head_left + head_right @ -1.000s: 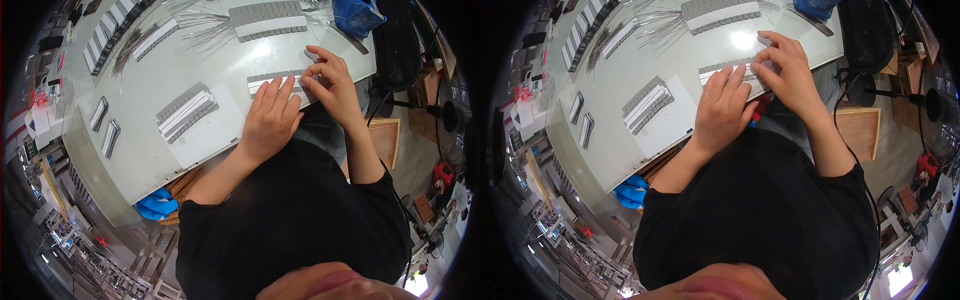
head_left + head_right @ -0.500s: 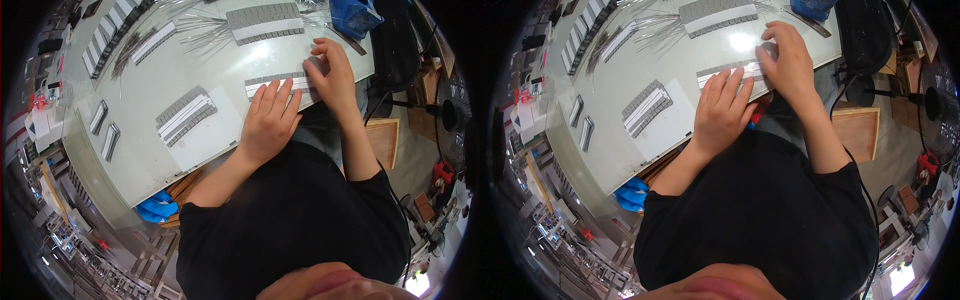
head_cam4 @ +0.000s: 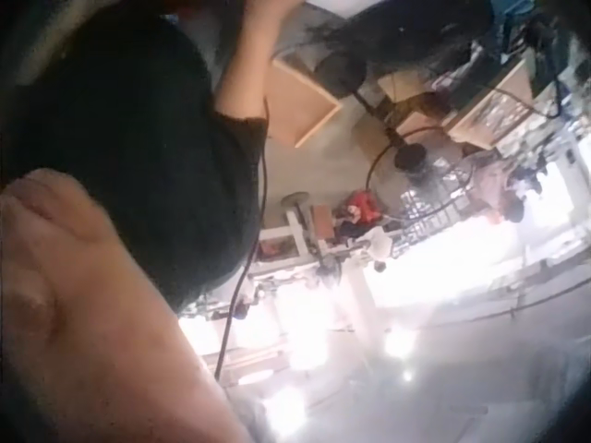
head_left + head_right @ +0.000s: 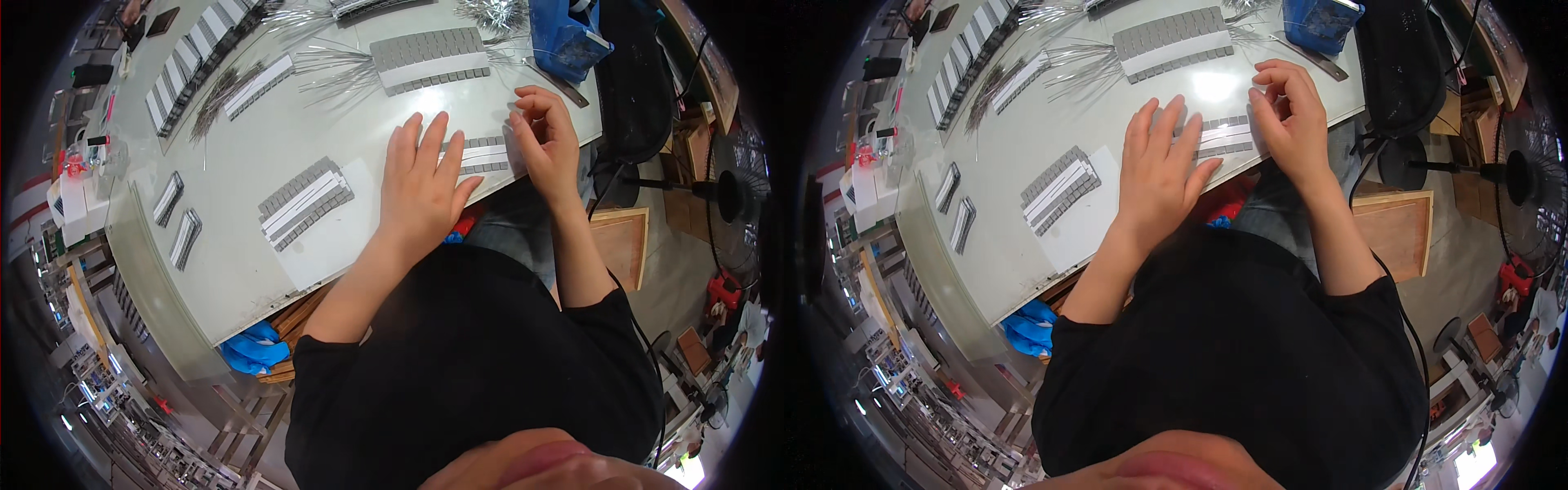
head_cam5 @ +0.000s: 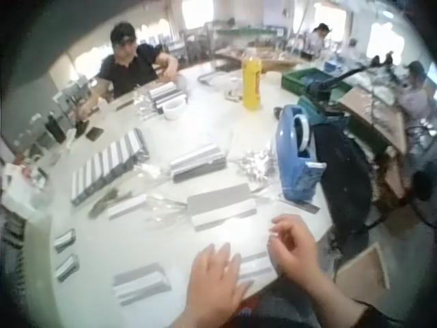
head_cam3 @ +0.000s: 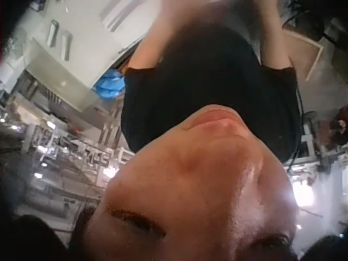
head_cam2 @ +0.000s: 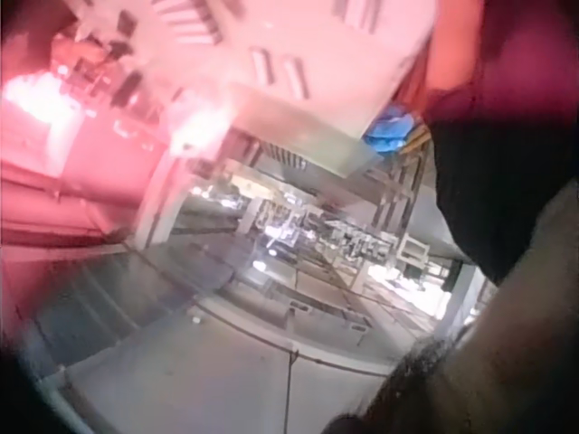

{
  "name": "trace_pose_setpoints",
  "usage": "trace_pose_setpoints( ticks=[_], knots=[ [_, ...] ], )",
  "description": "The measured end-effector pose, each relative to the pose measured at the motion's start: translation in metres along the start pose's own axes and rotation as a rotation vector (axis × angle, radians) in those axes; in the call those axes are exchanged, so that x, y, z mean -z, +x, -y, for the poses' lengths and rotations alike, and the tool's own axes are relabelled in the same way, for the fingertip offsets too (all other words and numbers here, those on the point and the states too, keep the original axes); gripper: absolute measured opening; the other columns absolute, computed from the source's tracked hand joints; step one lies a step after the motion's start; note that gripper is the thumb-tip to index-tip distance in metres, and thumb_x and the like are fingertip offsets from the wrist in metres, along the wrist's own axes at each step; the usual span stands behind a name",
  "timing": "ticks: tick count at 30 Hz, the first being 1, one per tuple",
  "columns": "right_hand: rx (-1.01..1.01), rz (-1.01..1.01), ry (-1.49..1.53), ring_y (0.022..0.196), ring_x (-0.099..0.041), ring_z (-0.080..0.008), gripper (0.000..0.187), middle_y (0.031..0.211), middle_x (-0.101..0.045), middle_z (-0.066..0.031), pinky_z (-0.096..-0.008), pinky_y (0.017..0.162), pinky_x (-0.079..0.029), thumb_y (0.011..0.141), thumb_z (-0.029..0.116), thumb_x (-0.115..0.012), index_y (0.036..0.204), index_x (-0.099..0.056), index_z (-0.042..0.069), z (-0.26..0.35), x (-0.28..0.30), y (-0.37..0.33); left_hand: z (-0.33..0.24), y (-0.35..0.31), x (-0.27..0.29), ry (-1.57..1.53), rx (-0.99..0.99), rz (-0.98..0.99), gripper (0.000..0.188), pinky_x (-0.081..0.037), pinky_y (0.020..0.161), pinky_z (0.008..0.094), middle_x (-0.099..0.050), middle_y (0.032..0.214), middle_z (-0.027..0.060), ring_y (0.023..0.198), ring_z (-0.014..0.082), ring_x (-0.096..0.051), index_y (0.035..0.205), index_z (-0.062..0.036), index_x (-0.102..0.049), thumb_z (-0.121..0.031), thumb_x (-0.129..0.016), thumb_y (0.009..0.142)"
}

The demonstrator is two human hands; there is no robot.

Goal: Assembling electronic components by taping ribbon wires to solar cell strips at a workbench.

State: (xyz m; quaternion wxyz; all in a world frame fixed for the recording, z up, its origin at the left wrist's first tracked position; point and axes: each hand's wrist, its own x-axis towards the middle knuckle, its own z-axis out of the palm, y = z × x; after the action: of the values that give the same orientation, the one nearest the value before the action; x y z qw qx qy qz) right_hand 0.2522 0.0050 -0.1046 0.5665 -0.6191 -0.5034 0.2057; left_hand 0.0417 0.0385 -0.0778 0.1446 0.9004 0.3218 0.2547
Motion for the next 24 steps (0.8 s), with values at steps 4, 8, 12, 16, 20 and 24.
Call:
trace_pose_setpoints(
  ticks=[4,8,12,16,20,24],
  knots=[
    [-0.078,0.000,0.102,0.088,-0.055,-0.0068,0.016,0.122,-0.062,-0.0064,-0.0206,0.075,-0.045,0.091,-0.001,-0.066,0.106,-0.062,0.003,0.005,0.013,-0.006,-0.004,-0.009,-0.003,0.025,-0.038,0.063,0.048,-0.037,0.109,0.0562,-0.053,0.142,0.0184,0.130,0.0465,-0.044,0.127,-0.0007,-0.063,-0.021,-0.075,0.085],
    [0.222,-0.132,0.151,0.099,-0.059,-0.0137,0.020,0.120,-0.062,-0.0173,-0.0249,0.084,-0.048,0.091,-0.006,-0.063,0.109,-0.061,0.001,0.051,0.049,0.001,-0.006,-0.013,0.003,0.047,-0.074,0.159,0.048,-0.037,0.107,0.0607,-0.053,0.138,0.0193,0.128,0.0478,-0.046,0.126,-0.0013,-0.063,-0.023,-0.076,0.085],
    [0.525,-0.923,0.297,0.074,-0.058,-0.0099,0.014,0.100,-0.068,-0.0119,-0.0205,0.068,-0.047,0.091,-0.006,-0.063,0.105,-0.062,-0.001,0.066,0.152,0.078,-0.005,-0.020,0.007,0.018,-0.114,0.131,0.049,-0.036,0.108,0.0607,-0.055,0.137,0.0179,0.128,0.0475,-0.047,0.126,-0.0017,-0.063,-0.024,-0.077,0.085],
    [0.315,-1.260,0.446,0.071,-0.059,-0.0155,0.026,0.093,-0.063,-0.0093,-0.0252,0.060,-0.046,0.088,-0.003,-0.066,0.112,-0.058,-0.001,-0.043,0.319,0.153,-0.008,-0.015,0.008,0.008,-0.158,0.159,0.051,-0.035,0.109,0.0604,-0.056,0.136,0.0166,0.129,0.0462,-0.047,0.127,-0.0027,-0.062,-0.024,-0.079,0.084],
    [-0.175,-0.728,-0.707,0.097,-0.072,-0.0310,0.038,0.109,-0.073,-0.0169,-0.0400,0.087,-0.055,0.083,0.028,-0.074,0.111,-0.069,0.003,-0.150,0.382,0.173,-0.004,-0.020,0.011,0.014,-0.159,0.147,0.052,-0.037,0.108,0.0584,-0.057,0.135,0.0159,0.128,0.0438,-0.048,0.126,-0.0034,-0.064,-0.022,-0.081,0.080],
    [-0.514,-0.511,-0.943,0.083,-0.071,-0.0248,0.038,0.092,-0.075,-0.0138,-0.0370,0.075,-0.055,0.085,0.037,-0.076,0.100,-0.076,0.002,-0.193,0.375,0.158,-0.001,-0.022,0.012,-0.002,-0.142,0.165,0.053,-0.037,0.109,0.0562,-0.059,0.134,0.0142,0.128,0.0420,-0.050,0.123,-0.0045,-0.066,-0.021,-0.084,0.077]
  ],
)
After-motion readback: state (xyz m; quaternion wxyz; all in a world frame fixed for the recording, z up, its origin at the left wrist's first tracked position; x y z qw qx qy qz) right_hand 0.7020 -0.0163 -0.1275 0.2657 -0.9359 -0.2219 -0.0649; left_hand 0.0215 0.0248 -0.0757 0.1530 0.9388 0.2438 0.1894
